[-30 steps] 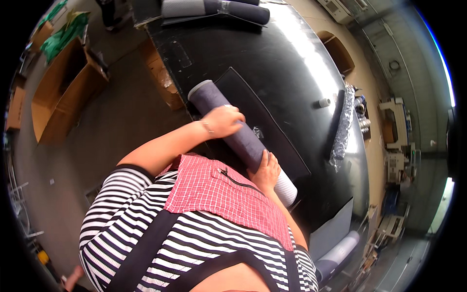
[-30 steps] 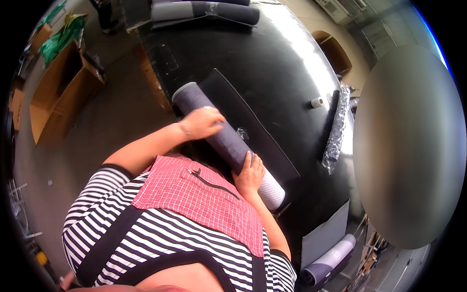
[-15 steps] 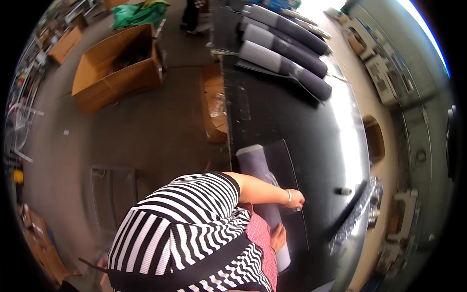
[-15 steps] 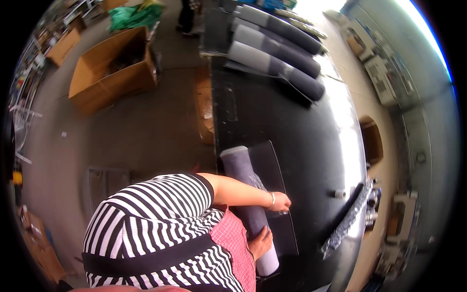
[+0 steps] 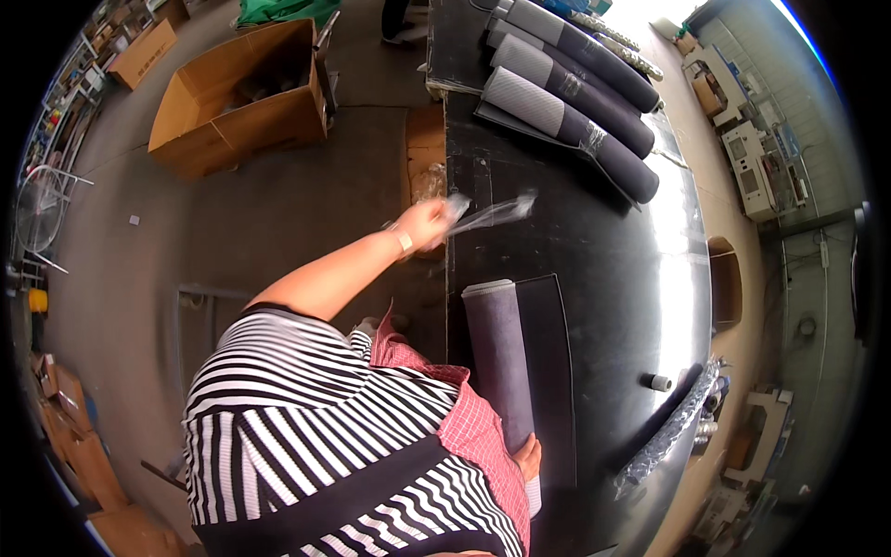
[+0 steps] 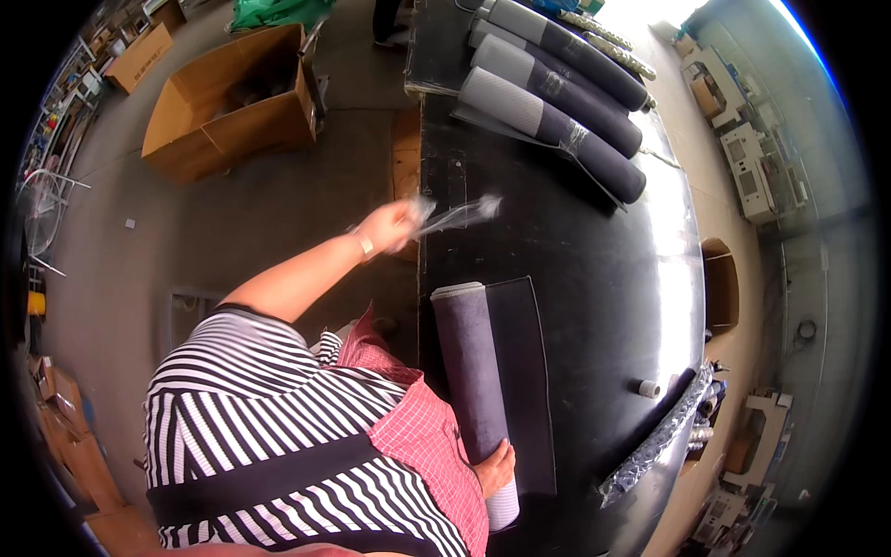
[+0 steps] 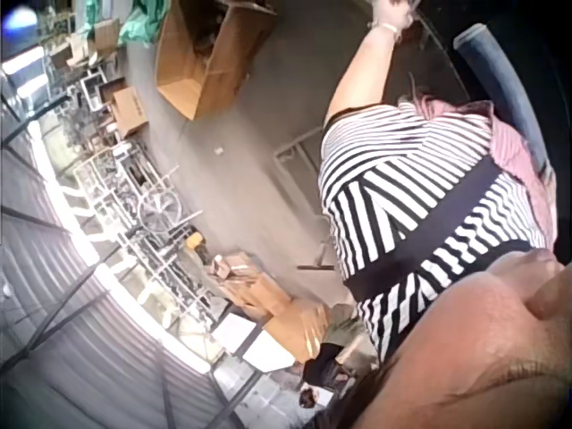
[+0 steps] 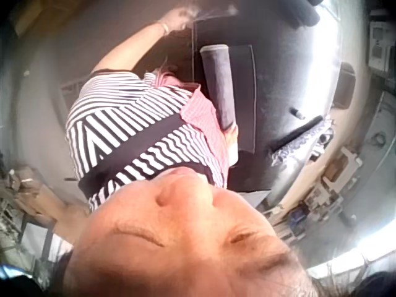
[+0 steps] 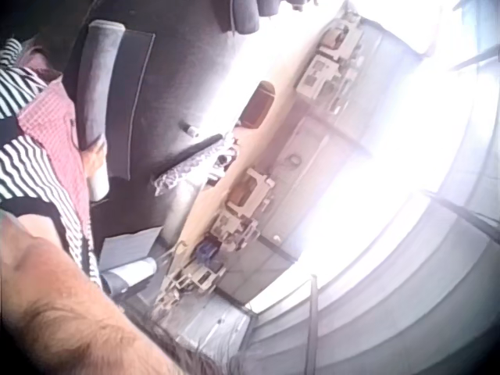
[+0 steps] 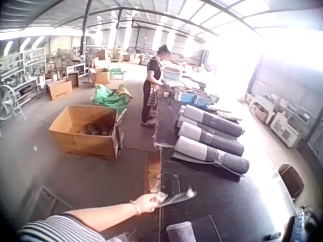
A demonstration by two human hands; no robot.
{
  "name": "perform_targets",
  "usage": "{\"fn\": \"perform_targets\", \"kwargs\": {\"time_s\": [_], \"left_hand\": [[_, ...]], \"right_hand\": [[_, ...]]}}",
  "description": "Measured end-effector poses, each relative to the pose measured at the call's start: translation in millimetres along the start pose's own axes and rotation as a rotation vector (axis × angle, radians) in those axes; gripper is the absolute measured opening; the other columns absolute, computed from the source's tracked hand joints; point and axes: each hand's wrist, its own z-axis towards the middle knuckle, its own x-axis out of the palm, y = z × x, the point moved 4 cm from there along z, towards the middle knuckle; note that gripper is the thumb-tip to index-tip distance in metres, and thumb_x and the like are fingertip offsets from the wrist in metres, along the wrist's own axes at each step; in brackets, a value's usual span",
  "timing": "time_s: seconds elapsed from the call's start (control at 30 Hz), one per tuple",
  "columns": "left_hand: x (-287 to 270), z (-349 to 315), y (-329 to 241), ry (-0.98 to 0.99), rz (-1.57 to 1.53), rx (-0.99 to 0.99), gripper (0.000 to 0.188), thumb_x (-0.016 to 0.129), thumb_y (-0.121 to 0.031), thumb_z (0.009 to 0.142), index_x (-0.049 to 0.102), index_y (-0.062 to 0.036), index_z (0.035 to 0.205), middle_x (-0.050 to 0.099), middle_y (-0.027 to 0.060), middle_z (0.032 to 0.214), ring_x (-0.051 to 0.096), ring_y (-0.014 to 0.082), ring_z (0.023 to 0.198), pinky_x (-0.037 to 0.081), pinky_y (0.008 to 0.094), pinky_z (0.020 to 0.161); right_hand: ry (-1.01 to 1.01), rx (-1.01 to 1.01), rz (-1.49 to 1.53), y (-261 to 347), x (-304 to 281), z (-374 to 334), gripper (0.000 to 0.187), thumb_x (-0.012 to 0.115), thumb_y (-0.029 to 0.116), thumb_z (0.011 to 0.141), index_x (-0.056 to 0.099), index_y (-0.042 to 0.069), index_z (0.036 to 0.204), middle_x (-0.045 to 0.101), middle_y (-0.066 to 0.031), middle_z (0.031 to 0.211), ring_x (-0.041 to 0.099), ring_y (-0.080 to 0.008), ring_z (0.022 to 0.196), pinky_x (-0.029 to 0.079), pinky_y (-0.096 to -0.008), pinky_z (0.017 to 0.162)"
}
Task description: The person cuts a large piece of material using shears, rolls the material into a cylinder, and secures it while standing at a work table.
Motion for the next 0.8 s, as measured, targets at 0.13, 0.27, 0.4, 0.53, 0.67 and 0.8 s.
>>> {"fn": "perform_targets", "kwargs": {"time_s": [0.13,0.27,0.4,0.53,0.67,0.8], "left_hand": [[24,-112,75,0.480,0.536,0.096,0.013,0.062,-0.003,0.071,0.073,-0.0035,0.079,0.072,0.0144,0.080,0.067,0.0281,0.064,0.052,0.0391,0.065],[32,-144,89,0.848,0.378,-0.208,0.031,0.057,-0.022,0.092,0.073,-0.0030,0.110,0.075,0.0111,0.103,0.067,0.0191,0.090,0.052,0.0376,0.082],[-24,-133,147,0.667,0.254,-0.516,0.024,0.071,-0.019,0.089,0.075,-0.0001,0.104,0.073,0.0074,0.096,0.065,0.0156,0.082,0.053,0.0319,0.075],[-34,-68,210,0.436,0.265,-0.707,0.031,0.069,0.002,0.082,0.072,-0.0005,0.113,0.072,0.0104,0.094,0.066,0.0182,0.074,0.054,0.0303,0.062],[-68,16,272,0.049,0.503,-0.765,0.030,0.046,0.001,0.087,0.076,-0.0024,0.089,0.070,0.0128,0.083,0.066,0.0248,0.065,0.050,0.0378,0.047],[-116,127,313,-0.214,0.258,-1.026,0.025,0.056,-0.017,0.089,0.074,-0.0041,0.101,0.071,0.0083,0.095,0.067,0.0238,0.085,0.052,0.0413,0.073]], "right_hand": [[-0.028,0.052,-0.013,-12,4,-10,0.060,0.065,0.039,0.089,0.052,0.010,0.140,0.058,-0.0200,0.132,0.059,-0.0377,0.119,0.048,-0.0478,0.098],[0.038,0.139,0.094,-23,18,-9,0.078,0.078,0.044,0.075,0.052,0.009,0.139,0.054,-0.0198,0.135,0.051,-0.0388,0.127,0.038,-0.0499,0.107],[0.164,0.164,0.158,-2,-15,24,0.090,0.088,0.035,0.064,0.049,0.009,0.140,0.048,-0.0199,0.141,0.044,-0.0382,0.134,0.034,-0.0505,0.111],[0.212,0.252,0.151,-6,-20,13,0.096,0.092,0.033,0.058,0.049,0.012,0.141,0.046,-0.0188,0.144,0.042,-0.0383,0.136,0.033,-0.0503,0.113],[0.232,0.323,0.165,2,-32,10,0.096,0.092,0.028,0.057,0.049,0.014,0.141,0.046,-0.0175,0.144,0.042,-0.0384,0.136,0.033,-0.0504,0.114],[0.218,0.334,0.202,8,-30,28,0.090,0.088,0.020,0.061,0.050,0.015,0.142,0.046,-0.0171,0.144,0.042,-0.0382,0.137,0.034,-0.0495,0.114]]}}
